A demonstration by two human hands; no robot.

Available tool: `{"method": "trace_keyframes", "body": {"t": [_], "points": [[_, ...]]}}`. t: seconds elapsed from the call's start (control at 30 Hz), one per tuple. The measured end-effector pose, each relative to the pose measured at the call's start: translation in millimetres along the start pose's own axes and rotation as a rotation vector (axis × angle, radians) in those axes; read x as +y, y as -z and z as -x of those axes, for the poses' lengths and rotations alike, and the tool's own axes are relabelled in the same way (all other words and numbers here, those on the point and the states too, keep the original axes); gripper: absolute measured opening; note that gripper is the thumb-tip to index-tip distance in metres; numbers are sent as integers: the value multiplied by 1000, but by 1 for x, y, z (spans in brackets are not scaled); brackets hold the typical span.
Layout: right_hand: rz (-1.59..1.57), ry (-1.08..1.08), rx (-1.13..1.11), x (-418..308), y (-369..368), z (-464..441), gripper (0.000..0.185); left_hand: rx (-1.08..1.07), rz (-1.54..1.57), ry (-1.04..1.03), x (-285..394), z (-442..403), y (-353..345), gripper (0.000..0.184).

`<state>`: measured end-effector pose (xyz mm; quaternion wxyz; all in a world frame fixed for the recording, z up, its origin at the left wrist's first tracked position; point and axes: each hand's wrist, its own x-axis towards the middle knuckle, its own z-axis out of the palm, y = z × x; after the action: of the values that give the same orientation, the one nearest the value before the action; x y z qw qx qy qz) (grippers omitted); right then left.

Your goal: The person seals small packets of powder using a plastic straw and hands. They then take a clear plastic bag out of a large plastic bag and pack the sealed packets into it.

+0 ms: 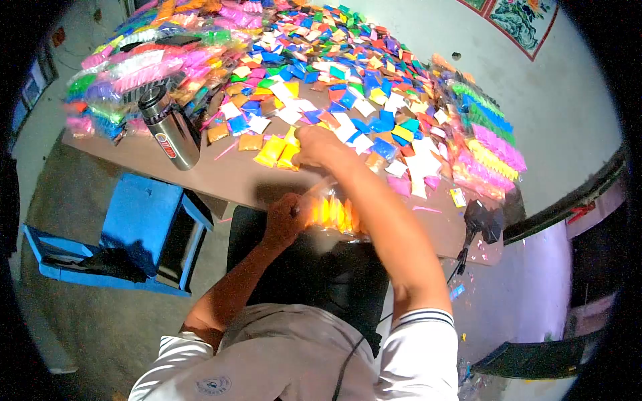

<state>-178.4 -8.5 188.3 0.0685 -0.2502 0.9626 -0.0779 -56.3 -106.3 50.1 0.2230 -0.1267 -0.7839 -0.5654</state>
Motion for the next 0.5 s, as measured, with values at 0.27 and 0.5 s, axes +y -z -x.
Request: {"method": "trace_keyframes", "body": {"t": [0.27, 0.5], "points": [[158, 31, -170, -3, -41, -44, 55, -10, 13, -128, -4, -1, 2, 19], [194, 29, -84, -1, -46, -42, 59, -85, 41, 80, 1, 1, 6, 25]]}}
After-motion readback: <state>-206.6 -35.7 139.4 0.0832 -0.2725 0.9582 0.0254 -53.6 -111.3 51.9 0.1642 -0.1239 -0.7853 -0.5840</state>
